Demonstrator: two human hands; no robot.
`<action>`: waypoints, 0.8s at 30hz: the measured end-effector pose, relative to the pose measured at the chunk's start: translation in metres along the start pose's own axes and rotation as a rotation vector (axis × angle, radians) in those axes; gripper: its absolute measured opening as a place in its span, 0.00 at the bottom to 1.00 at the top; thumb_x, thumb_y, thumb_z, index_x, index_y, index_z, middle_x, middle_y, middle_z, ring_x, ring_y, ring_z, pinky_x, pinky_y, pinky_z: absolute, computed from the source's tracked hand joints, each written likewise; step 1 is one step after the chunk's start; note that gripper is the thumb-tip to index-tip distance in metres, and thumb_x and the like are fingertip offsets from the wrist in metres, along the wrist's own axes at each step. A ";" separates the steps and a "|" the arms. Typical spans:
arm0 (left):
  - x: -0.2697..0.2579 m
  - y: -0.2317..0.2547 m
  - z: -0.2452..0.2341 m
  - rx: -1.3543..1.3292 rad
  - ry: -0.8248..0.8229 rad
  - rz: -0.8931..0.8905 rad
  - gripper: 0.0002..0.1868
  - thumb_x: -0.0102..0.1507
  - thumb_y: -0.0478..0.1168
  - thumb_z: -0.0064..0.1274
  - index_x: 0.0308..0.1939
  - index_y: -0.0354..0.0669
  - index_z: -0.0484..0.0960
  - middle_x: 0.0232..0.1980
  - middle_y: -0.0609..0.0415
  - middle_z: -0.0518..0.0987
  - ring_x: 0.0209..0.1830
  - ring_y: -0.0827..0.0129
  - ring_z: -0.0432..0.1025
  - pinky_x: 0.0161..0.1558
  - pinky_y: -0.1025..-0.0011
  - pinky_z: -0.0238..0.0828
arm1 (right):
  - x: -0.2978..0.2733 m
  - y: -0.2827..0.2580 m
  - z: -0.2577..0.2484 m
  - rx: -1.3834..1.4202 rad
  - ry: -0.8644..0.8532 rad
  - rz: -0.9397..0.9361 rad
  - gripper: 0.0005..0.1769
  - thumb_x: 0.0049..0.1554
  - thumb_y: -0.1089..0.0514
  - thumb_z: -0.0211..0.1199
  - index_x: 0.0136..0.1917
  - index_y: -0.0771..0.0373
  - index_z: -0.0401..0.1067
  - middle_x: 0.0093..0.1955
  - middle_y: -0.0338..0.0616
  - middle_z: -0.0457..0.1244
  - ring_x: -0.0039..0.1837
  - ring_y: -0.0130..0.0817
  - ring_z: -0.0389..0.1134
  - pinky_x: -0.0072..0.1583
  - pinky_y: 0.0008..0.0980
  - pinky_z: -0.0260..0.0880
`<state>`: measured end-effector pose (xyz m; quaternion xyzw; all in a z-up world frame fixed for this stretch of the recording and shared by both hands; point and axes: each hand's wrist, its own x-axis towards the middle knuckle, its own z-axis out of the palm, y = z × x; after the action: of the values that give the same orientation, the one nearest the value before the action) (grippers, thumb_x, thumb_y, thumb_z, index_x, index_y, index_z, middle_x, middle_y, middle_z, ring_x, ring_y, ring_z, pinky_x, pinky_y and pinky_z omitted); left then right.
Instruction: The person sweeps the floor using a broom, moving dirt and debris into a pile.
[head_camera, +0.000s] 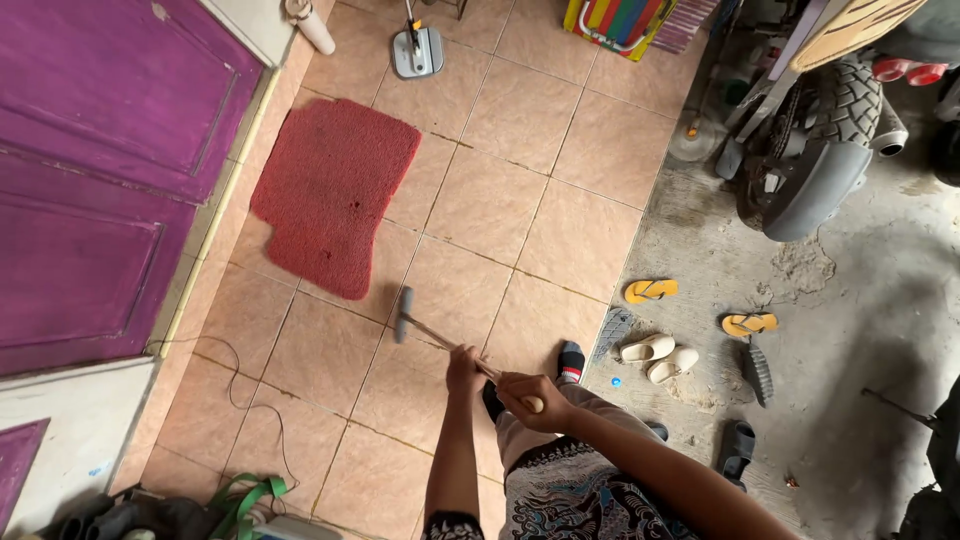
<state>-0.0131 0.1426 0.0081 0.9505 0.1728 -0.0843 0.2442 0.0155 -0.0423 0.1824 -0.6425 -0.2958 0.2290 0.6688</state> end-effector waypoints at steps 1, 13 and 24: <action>0.001 0.001 0.005 -0.054 -0.090 0.068 0.15 0.58 0.48 0.62 0.32 0.40 0.80 0.50 0.42 0.77 0.53 0.45 0.70 0.50 0.55 0.71 | -0.002 0.003 0.000 -0.005 0.006 -0.001 0.08 0.57 0.72 0.63 0.36 0.74 0.74 0.39 0.50 0.68 0.41 0.37 0.68 0.45 0.34 0.70; -0.020 0.172 0.077 -0.523 -0.192 0.478 0.08 0.62 0.36 0.53 0.29 0.37 0.75 0.38 0.39 0.77 0.42 0.44 0.72 0.45 0.54 0.71 | -0.090 -0.033 -0.098 -0.255 0.130 0.041 0.11 0.45 0.74 0.58 0.24 0.67 0.67 0.27 0.46 0.62 0.33 0.38 0.60 0.41 0.38 0.63; -0.042 0.286 0.122 -0.606 -0.741 0.617 0.14 0.66 0.44 0.56 0.35 0.36 0.75 0.43 0.43 0.78 0.43 0.50 0.76 0.48 0.58 0.73 | -0.168 -0.023 -0.126 -0.496 0.268 0.234 0.10 0.41 0.72 0.59 0.22 0.64 0.68 0.24 0.42 0.63 0.30 0.35 0.60 0.36 0.38 0.62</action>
<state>0.0446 -0.1644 0.0371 0.7514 -0.1937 -0.2834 0.5635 -0.0202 -0.2511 0.1881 -0.8403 -0.1757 0.1387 0.4938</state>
